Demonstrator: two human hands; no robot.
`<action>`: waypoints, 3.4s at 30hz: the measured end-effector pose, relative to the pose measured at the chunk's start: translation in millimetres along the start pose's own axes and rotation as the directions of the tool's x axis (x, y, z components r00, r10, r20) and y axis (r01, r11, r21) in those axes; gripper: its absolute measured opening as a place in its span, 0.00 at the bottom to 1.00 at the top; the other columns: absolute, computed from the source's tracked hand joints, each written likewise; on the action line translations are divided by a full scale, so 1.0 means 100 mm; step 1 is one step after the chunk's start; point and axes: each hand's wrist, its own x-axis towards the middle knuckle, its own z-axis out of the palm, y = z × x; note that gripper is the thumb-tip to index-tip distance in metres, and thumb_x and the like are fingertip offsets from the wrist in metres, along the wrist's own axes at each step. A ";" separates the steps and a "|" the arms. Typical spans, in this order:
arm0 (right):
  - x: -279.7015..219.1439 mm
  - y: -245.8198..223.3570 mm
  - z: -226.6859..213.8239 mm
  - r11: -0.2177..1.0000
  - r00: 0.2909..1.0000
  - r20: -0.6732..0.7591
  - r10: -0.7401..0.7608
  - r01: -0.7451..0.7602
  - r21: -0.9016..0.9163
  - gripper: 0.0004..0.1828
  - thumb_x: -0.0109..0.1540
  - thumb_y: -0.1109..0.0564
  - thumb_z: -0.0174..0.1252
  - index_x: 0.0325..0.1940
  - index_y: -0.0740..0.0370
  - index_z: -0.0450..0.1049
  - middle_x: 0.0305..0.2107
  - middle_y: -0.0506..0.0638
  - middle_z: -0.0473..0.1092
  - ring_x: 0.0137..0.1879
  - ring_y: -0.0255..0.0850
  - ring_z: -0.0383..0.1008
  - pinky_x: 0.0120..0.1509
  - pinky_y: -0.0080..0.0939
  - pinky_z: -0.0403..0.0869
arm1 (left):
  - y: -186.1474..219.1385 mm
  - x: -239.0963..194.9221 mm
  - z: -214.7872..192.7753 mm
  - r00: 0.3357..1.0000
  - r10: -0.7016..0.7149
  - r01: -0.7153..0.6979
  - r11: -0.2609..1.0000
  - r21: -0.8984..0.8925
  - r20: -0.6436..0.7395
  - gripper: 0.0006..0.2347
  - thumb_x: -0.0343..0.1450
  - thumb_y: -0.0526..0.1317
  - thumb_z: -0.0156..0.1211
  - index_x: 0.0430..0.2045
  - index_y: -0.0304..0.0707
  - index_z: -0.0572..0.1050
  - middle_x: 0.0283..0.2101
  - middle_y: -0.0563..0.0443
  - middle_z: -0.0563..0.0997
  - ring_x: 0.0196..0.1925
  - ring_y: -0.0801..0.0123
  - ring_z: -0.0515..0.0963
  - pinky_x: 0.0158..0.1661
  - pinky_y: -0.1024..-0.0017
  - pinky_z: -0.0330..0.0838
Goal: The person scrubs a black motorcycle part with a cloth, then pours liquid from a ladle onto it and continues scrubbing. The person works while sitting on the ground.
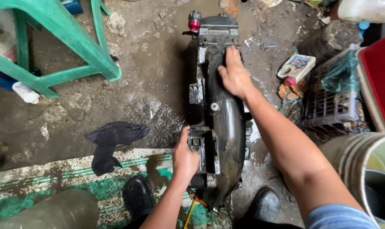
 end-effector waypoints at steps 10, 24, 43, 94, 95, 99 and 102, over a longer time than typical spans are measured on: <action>-1.70 -0.09 -0.26 0.894 0.901 0.309 -0.304 0.382 -0.233 0.52 0.59 0.59 0.53 0.89 0.63 0.50 0.86 0.64 0.45 0.89 0.68 0.42 0.80 0.86 0.54 | -0.51 0.35 0.29 0.997 0.053 -0.056 0.997 -0.060 -0.050 0.36 0.71 0.16 0.44 0.80 0.40 0.60 0.78 0.22 0.66 0.35 0.63 0.86 0.27 0.77 0.76; -0.32 0.10 -0.01 0.801 0.859 0.385 -0.337 0.476 -0.363 0.31 0.69 0.51 0.46 0.76 0.39 0.75 0.81 0.34 0.63 0.92 0.43 0.44 0.88 0.82 0.46 | 0.10 -0.16 0.03 1.000 0.027 -0.027 0.999 -0.037 -0.010 0.35 0.72 0.19 0.47 0.80 0.40 0.61 0.73 0.30 0.74 0.62 0.39 0.84 0.53 0.49 0.83; -1.97 0.12 -0.36 0.747 0.844 0.372 -0.386 0.523 -0.410 0.37 0.76 0.38 0.39 0.90 0.47 0.54 0.86 0.47 0.52 0.90 0.55 0.46 0.82 0.89 0.39 | -0.46 0.34 0.35 0.990 0.119 -0.121 0.992 -0.026 -0.069 0.30 0.74 0.27 0.51 0.76 0.52 0.66 0.66 0.37 0.80 0.65 0.33 0.83 0.62 0.39 0.78; -3.11 -0.49 0.91 0.986 0.940 -0.325 -0.106 0.141 0.085 0.26 0.60 0.65 0.62 0.62 0.55 0.85 0.47 0.56 0.76 0.54 0.59 0.82 0.60 0.56 0.81 | -0.64 0.51 0.19 0.994 0.018 -0.017 1.000 0.011 -0.112 0.31 0.77 0.34 0.54 0.79 0.64 0.64 0.55 0.36 0.85 0.61 0.44 0.85 0.56 0.50 0.82; -3.09 -0.52 0.87 0.988 0.940 -0.326 -0.097 0.130 0.080 0.25 0.60 0.64 0.61 0.60 0.52 0.86 0.45 0.54 0.76 0.52 0.58 0.82 0.59 0.56 0.80 | -0.65 0.52 0.20 0.995 0.018 -0.017 1.000 0.004 -0.102 0.30 0.77 0.34 0.53 0.79 0.65 0.64 0.56 0.36 0.84 0.62 0.44 0.85 0.57 0.51 0.81; -2.77 -0.26 0.65 1.000 0.897 -0.442 0.004 0.009 0.028 0.25 0.63 0.64 0.60 0.66 0.63 0.81 0.44 0.65 0.75 0.52 0.68 0.79 0.59 0.64 0.78 | -0.54 0.34 0.14 0.996 0.024 -0.024 1.000 0.000 -0.084 0.32 0.76 0.32 0.51 0.79 0.63 0.63 0.58 0.35 0.85 0.64 0.43 0.84 0.59 0.51 0.80; -2.24 -0.30 0.56 0.977 0.946 -0.244 -0.214 0.204 -0.063 0.25 0.64 0.62 0.57 0.65 0.51 0.82 0.46 0.60 0.75 0.56 0.66 0.78 0.59 0.61 0.78 | -0.60 0.49 0.22 0.994 0.026 -0.027 1.000 -0.009 -0.110 0.32 0.76 0.30 0.50 0.79 0.63 0.64 0.55 0.33 0.85 0.61 0.41 0.85 0.58 0.50 0.81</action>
